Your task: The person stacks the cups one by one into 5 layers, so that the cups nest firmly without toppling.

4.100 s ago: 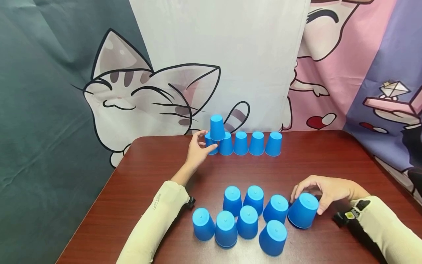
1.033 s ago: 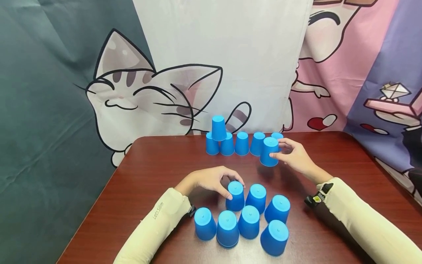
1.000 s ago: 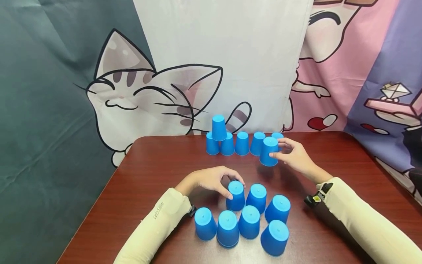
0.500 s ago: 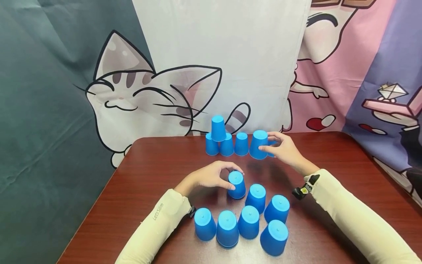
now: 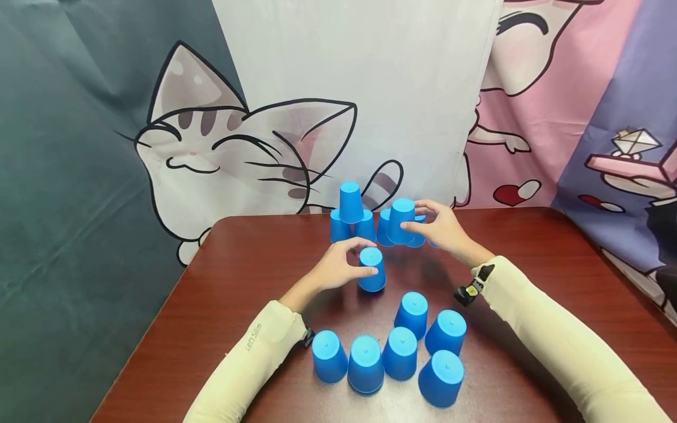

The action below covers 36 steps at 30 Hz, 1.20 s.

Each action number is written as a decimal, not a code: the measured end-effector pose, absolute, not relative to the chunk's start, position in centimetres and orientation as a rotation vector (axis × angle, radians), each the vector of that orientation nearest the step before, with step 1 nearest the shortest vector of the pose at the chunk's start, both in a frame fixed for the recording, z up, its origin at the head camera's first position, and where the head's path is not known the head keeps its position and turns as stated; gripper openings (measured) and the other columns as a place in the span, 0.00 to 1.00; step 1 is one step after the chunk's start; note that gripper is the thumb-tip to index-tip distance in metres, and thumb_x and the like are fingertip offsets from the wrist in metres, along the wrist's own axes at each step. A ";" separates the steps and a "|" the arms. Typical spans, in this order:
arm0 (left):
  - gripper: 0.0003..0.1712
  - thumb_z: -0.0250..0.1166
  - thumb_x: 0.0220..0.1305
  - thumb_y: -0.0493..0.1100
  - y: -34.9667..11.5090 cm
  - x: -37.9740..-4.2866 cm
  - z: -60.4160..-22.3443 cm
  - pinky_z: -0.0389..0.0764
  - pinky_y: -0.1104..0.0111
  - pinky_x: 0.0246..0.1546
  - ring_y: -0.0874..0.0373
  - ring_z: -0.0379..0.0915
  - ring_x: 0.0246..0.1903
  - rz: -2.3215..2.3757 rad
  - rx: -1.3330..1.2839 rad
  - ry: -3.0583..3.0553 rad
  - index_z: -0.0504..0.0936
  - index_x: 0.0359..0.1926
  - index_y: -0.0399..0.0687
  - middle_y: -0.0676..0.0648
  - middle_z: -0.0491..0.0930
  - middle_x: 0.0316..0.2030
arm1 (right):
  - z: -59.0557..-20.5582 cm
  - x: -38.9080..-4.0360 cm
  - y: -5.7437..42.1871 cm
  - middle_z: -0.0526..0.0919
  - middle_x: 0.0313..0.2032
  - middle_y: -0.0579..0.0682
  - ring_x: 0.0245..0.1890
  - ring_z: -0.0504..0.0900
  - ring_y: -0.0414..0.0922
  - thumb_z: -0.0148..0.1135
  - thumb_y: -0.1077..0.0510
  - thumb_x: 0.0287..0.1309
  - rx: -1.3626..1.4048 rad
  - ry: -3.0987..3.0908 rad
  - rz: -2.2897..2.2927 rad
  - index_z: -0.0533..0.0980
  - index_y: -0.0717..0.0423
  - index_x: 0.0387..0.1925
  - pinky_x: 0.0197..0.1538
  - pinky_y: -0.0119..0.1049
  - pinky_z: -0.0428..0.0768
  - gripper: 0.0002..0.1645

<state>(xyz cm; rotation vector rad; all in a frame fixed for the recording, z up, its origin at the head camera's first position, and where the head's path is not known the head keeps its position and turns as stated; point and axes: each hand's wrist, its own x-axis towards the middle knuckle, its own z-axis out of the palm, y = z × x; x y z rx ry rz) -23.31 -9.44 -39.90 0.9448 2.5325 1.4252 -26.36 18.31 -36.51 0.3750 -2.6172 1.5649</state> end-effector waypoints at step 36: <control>0.31 0.73 0.59 0.49 -7.7 -23.5 -40.7 0.79 0.69 0.32 0.59 0.73 0.32 1.266 0.932 2.542 0.76 0.62 0.48 0.52 0.80 0.35 | -34.5 -32.5 15.2 0.73 0.65 0.61 0.44 0.86 0.55 0.70 0.41 0.57 0.233 -2.659 1.730 0.64 0.54 0.70 0.41 0.44 0.84 0.46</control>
